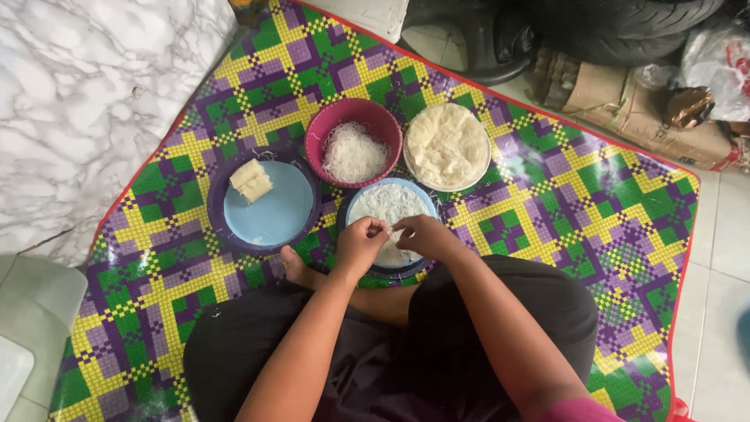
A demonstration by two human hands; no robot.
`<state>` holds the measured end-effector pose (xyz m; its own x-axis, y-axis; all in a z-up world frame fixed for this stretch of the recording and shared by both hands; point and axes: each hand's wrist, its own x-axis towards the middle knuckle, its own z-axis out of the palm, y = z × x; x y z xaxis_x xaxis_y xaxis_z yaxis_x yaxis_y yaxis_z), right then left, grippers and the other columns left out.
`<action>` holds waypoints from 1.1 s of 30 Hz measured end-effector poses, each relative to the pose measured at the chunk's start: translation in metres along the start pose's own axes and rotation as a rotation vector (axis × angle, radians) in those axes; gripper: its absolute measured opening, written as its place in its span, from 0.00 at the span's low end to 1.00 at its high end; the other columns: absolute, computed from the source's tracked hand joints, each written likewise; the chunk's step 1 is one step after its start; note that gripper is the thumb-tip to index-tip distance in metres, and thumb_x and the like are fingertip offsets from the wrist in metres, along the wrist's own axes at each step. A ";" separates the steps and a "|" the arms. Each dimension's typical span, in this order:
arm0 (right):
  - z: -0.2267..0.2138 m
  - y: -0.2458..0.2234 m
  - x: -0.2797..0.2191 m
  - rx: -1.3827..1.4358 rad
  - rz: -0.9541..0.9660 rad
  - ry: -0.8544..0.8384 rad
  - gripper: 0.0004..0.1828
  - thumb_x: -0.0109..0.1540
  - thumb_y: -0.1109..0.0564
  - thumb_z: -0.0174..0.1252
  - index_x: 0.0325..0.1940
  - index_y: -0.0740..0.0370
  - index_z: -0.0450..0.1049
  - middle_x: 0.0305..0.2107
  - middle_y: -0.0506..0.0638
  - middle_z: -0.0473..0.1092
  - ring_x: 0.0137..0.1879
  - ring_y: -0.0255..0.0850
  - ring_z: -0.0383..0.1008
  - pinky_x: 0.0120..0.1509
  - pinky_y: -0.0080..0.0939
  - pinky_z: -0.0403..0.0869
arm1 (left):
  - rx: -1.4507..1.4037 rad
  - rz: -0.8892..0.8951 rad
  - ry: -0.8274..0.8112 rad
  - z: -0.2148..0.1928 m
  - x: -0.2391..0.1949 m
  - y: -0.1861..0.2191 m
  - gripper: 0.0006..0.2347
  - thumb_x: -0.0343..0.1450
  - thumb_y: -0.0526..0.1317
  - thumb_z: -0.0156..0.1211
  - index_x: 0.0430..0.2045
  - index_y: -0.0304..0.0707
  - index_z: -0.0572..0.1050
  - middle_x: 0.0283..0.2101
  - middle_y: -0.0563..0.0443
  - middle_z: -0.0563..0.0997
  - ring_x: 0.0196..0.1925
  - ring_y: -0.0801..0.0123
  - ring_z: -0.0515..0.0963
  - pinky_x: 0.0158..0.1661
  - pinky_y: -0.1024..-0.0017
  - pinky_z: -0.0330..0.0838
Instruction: Filling and rolling pastry wrappers with a white mixture while sitting on the floor.
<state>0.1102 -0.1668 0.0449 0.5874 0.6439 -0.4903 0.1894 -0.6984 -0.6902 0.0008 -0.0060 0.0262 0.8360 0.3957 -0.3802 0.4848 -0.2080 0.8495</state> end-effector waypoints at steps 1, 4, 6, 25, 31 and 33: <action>0.002 0.004 0.004 0.001 0.003 -0.007 0.20 0.57 0.53 0.67 0.54 0.52 0.81 0.41 0.56 0.81 0.54 0.59 0.79 0.58 0.60 0.76 | -0.001 -0.007 0.000 0.001 0.000 -0.001 0.09 0.68 0.43 0.66 0.38 0.43 0.84 0.35 0.48 0.87 0.42 0.57 0.86 0.42 0.60 0.77; 0.007 0.014 0.015 0.086 0.006 -0.024 0.27 0.53 0.48 0.74 0.56 0.52 0.81 0.42 0.56 0.80 0.54 0.58 0.79 0.59 0.58 0.75 | -0.089 -0.012 -0.045 0.001 0.002 -0.003 0.10 0.69 0.43 0.65 0.40 0.42 0.84 0.35 0.47 0.88 0.41 0.61 0.85 0.42 0.62 0.77; 0.012 0.019 0.019 0.123 -0.018 -0.022 0.23 0.56 0.47 0.72 0.51 0.58 0.82 0.42 0.62 0.80 0.54 0.64 0.78 0.57 0.62 0.75 | -0.163 -0.034 -0.064 0.002 0.003 -0.005 0.10 0.70 0.44 0.65 0.41 0.43 0.83 0.36 0.48 0.88 0.41 0.67 0.84 0.42 0.65 0.76; 0.020 0.023 0.018 -0.358 -0.001 0.060 0.15 0.61 0.43 0.62 0.47 0.46 0.84 0.35 0.48 0.81 0.45 0.53 0.82 0.50 0.52 0.79 | 0.662 0.214 0.048 0.004 0.003 -0.028 0.05 0.72 0.39 0.59 0.34 0.48 0.83 0.36 0.50 0.86 0.47 0.50 0.85 0.60 0.49 0.67; 0.015 0.016 0.015 -0.400 0.078 0.040 0.16 0.59 0.45 0.62 0.51 0.42 0.82 0.37 0.49 0.81 0.48 0.53 0.82 0.55 0.53 0.79 | 0.695 0.281 -0.052 0.007 0.006 -0.037 0.09 0.72 0.35 0.61 0.42 0.48 0.85 0.41 0.44 0.86 0.53 0.45 0.82 0.67 0.39 0.55; 0.017 0.023 0.016 -0.449 -0.033 0.110 0.18 0.57 0.47 0.65 0.52 0.45 0.80 0.33 0.49 0.81 0.45 0.53 0.82 0.50 0.55 0.80 | 0.691 0.321 -0.051 0.003 0.005 -0.033 0.11 0.71 0.35 0.63 0.47 0.46 0.83 0.41 0.43 0.85 0.51 0.45 0.82 0.67 0.37 0.57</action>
<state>0.1106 -0.1674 0.0127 0.6504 0.6483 -0.3958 0.5173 -0.7596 -0.3942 -0.0101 0.0004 -0.0054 0.9658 0.1830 -0.1839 0.2526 -0.8248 0.5059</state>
